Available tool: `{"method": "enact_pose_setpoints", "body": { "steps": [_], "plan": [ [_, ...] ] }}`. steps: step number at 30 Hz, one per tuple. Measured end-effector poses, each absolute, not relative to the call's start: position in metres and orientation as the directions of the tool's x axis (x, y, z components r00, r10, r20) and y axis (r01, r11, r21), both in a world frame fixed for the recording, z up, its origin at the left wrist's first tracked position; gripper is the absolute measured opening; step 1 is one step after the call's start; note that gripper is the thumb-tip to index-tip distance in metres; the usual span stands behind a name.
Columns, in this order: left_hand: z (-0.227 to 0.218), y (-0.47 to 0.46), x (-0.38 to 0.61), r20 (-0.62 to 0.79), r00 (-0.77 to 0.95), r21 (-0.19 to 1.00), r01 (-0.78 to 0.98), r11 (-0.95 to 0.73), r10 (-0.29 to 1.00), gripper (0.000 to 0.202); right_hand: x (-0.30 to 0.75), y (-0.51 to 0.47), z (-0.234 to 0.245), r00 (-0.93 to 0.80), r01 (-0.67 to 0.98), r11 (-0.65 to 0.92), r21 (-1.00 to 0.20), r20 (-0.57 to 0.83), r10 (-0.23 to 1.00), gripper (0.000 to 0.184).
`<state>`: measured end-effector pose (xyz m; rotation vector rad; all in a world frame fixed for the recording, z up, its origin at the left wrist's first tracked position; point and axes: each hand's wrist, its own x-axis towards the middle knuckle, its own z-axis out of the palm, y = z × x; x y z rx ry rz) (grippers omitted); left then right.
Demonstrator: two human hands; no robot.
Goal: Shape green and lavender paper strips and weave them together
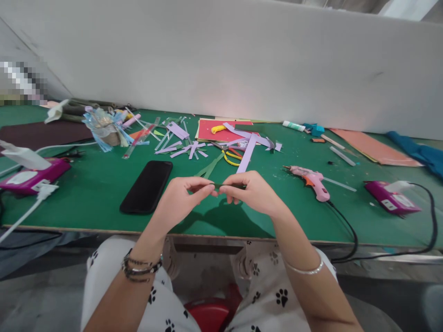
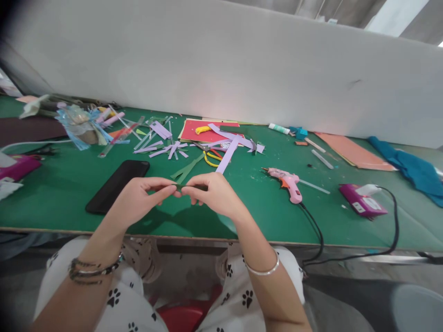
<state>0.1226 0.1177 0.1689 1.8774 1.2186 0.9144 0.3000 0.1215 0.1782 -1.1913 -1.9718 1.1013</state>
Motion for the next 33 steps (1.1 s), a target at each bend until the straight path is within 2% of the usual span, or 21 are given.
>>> {"method": "enact_pose_setpoints", "body": {
  "steps": [8,19,26,33],
  "plan": [
    [0.171,0.118,0.119,0.126,0.269,0.859,0.452,-0.241,0.955,0.021,0.303,0.122,0.179,-0.449,0.437,0.267,-0.859,0.049,0.892,0.019],
    [0.169,0.12,0.114,0.122,0.33,0.829,0.484,-0.279,0.936,0.031,0.304,0.124,0.177,-0.455,0.466,0.321,-0.824,0.087,0.886,0.019],
    [0.169,0.12,0.116,0.194,0.265,0.78,0.543,-0.312,0.945,0.03,0.304,0.124,0.179,-0.438,0.477,0.299,-0.826,0.072,0.896,0.019],
    [0.171,0.122,0.109,0.256,0.171,0.736,0.604,-0.306,0.952,0.027,0.316,0.126,0.182,-0.345,0.497,0.254,-0.83,0.079,0.935,0.018]
  ]
}}
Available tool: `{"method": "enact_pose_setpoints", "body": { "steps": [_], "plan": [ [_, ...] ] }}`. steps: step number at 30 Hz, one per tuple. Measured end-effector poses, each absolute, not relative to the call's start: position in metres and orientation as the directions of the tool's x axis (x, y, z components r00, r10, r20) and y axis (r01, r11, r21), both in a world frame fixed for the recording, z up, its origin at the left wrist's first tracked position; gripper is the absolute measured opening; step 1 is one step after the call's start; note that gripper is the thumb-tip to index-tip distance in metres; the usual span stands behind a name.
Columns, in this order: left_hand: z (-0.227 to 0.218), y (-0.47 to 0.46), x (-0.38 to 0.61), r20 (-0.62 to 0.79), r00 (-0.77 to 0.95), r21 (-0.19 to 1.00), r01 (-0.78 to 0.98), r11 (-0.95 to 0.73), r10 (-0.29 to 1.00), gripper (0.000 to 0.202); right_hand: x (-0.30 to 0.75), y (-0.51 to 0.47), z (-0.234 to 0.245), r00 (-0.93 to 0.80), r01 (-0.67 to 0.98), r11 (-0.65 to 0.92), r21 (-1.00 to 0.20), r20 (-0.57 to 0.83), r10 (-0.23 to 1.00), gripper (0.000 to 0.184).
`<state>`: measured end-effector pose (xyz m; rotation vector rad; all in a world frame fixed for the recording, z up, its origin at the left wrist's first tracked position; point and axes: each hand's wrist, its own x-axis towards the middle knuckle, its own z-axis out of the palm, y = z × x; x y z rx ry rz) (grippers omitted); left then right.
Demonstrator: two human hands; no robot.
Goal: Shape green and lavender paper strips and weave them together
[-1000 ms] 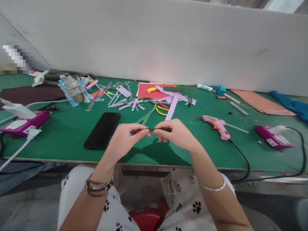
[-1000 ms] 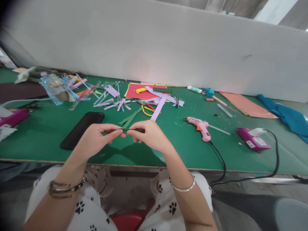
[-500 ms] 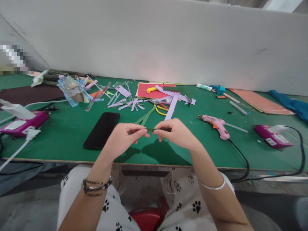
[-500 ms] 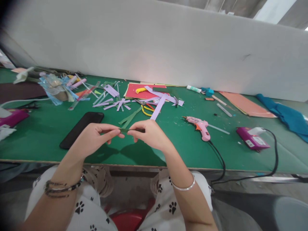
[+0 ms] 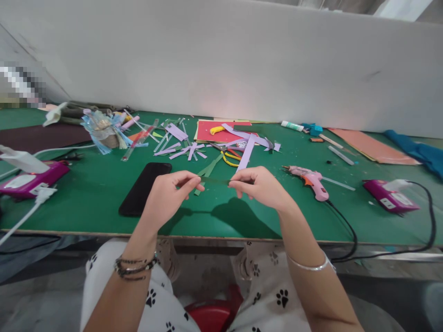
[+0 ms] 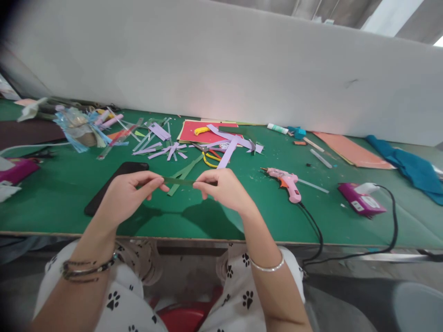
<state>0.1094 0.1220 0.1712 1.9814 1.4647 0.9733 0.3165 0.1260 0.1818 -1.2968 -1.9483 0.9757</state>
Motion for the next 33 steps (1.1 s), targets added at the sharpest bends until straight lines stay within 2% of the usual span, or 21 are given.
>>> {"method": "enact_pose_setpoints", "body": {
  "steps": [9,18,23,29,33],
  "plan": [
    [0.174,0.126,0.1,0.269,0.074,0.766,0.588,-0.26,0.96,0.024,0.334,0.127,0.189,-0.259,0.542,0.232,-0.808,0.103,0.961,0.018],
    [0.174,0.127,0.097,0.286,0.025,0.791,0.558,-0.251,0.958,0.023,0.347,0.133,0.186,-0.181,0.417,0.223,-0.881,0.16,0.97,0.023],
    [0.168,0.13,0.097,0.297,0.015,0.809,0.527,-0.26,0.955,0.022,0.344,0.135,0.184,-0.14,0.361,0.272,-0.892,0.237,0.961,0.028],
    [0.17,0.129,0.101,0.293,0.02,0.836,0.48,-0.266,0.956,0.02,0.338,0.133,0.183,-0.038,0.485,0.348,-0.802,0.379,0.925,0.027],
    [0.168,0.133,0.098,0.254,0.057,0.824,0.511,-0.247,0.966,0.024,0.344,0.129,0.187,-0.115,0.612,0.417,-0.672,0.446,0.887,0.025]
  ]
}}
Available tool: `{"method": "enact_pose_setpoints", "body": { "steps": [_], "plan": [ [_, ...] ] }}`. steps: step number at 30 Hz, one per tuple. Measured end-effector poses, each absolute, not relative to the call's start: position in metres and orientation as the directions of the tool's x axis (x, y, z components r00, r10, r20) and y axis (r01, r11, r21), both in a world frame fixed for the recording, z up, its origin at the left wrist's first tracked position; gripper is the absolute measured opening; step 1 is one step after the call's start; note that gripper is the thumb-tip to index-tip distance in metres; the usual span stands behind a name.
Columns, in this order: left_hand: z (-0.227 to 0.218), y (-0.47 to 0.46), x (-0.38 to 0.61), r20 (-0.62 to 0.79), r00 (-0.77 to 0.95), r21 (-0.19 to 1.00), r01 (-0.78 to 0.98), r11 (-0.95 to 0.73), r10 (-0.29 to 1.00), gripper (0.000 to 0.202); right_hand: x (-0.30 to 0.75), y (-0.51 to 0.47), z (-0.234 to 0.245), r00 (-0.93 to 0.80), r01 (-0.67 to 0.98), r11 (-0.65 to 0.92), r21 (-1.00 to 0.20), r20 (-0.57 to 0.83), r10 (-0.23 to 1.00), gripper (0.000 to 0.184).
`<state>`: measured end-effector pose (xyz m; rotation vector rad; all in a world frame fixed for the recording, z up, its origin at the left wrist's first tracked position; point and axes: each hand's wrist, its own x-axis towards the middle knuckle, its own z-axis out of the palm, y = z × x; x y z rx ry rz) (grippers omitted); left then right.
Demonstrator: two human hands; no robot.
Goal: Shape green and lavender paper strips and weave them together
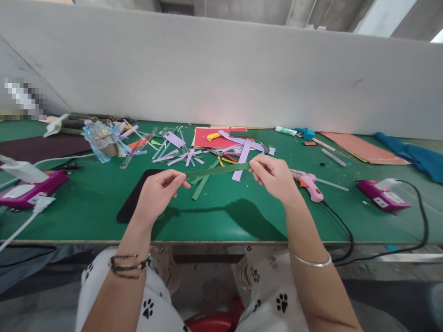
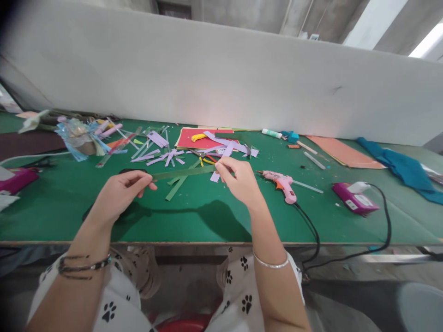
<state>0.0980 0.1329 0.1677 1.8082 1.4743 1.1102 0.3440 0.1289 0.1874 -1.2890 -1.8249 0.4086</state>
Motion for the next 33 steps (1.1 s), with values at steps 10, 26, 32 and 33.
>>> {"method": "enact_pose_setpoints", "body": {
  "steps": [10,26,32,33],
  "plan": [
    [0.165,0.116,0.125,0.391,0.436,0.688,0.446,-0.572,0.81,0.036,0.32,0.109,0.203,-0.606,0.636,0.636,-0.437,0.229,0.762,0.024],
    [0.144,0.108,0.158,0.096,0.506,0.992,0.027,-0.127,0.857,0.031,0.302,0.117,0.187,-0.472,0.667,0.572,-0.477,0.323,0.82,0.039],
    [0.148,0.114,0.147,0.116,0.481,0.947,0.21,-0.242,0.869,0.031,0.309,0.125,0.182,-0.435,0.612,0.566,-0.552,0.362,0.824,0.037],
    [0.149,0.115,0.144,0.125,0.485,0.921,0.267,-0.282,0.866,0.03,0.31,0.127,0.181,-0.413,0.608,0.552,-0.571,0.366,0.834,0.038]
  ]
}}
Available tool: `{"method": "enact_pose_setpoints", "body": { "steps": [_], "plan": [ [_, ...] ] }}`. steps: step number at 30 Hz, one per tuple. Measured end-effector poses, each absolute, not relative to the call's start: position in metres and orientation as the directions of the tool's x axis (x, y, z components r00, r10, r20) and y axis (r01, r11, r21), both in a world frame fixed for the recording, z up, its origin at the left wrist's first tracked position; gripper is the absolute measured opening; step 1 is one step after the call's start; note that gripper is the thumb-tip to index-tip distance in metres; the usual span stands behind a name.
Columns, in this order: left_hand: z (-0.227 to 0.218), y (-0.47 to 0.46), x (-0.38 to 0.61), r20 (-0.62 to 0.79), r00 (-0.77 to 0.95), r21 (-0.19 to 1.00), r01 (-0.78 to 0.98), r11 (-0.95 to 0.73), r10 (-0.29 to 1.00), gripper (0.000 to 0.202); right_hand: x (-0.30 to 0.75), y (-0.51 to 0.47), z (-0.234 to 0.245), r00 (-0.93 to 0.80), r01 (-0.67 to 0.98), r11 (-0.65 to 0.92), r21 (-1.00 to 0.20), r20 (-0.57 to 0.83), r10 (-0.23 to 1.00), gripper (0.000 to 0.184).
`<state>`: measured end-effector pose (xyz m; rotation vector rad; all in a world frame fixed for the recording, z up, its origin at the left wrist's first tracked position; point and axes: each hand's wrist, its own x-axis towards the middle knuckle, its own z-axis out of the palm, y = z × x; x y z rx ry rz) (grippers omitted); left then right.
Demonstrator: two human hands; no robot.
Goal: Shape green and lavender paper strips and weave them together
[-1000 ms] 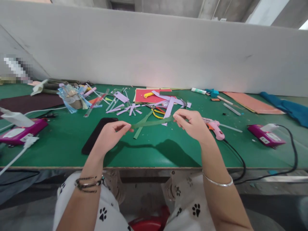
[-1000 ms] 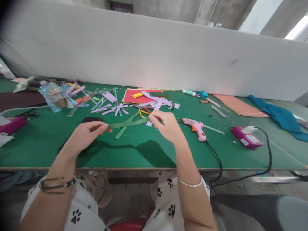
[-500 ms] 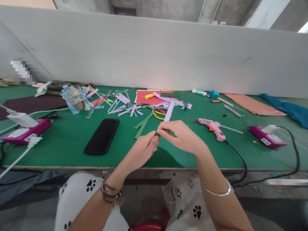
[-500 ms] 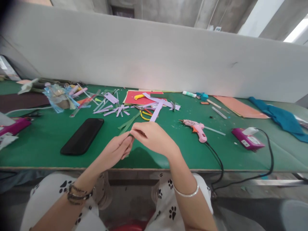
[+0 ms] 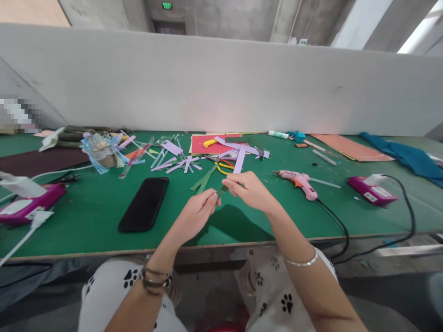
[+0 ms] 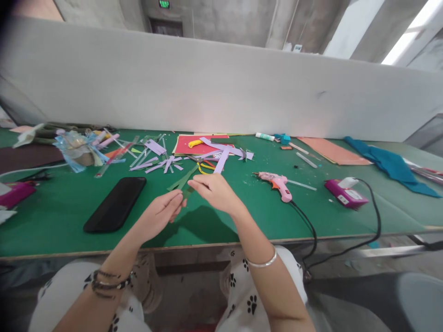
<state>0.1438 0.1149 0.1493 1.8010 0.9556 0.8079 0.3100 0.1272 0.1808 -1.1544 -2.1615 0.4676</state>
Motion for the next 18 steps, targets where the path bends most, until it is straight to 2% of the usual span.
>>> {"method": "enact_pose_setpoints", "body": {
  "steps": [3,6,7,9,11,12,14,18],
  "plan": [
    [0.151,0.119,0.134,0.109,0.523,0.856,0.383,-0.347,0.846,0.031,0.312,0.134,0.178,-0.327,0.591,0.482,-0.647,0.354,0.876,0.039],
    [0.15,0.125,0.127,0.078,0.529,0.8,0.472,-0.369,0.845,0.033,0.311,0.144,0.177,-0.226,0.637,0.342,-0.691,0.257,0.94,0.043],
    [0.15,0.127,0.125,0.056,0.512,0.744,0.551,-0.378,0.857,0.034,0.311,0.149,0.177,-0.162,0.692,0.26,-0.673,0.206,0.965,0.044],
    [0.148,0.131,0.124,-0.013,0.424,0.548,0.76,-0.348,0.906,0.034,0.311,0.161,0.177,0.026,0.812,0.052,-0.581,0.126,0.992,0.045],
    [0.145,0.133,0.124,-0.074,0.296,0.335,0.907,-0.256,0.952,0.031,0.312,0.175,0.175,0.195,0.853,-0.104,-0.511,0.129,0.972,0.039],
    [0.144,0.134,0.124,-0.094,0.243,0.266,0.94,-0.211,0.965,0.03,0.312,0.183,0.174,0.265,0.857,-0.167,-0.488,0.139,0.954,0.032],
    [0.142,0.135,0.123,-0.105,0.183,0.217,0.963,-0.158,0.977,0.031,0.312,0.197,0.168,0.363,0.849,-0.266,-0.456,0.14,0.921,0.023],
    [0.141,0.135,0.119,-0.1,0.111,0.143,0.985,-0.096,0.989,0.033,0.308,0.218,0.152,0.454,0.818,-0.377,-0.435,0.084,0.887,0.043]
  ]
}}
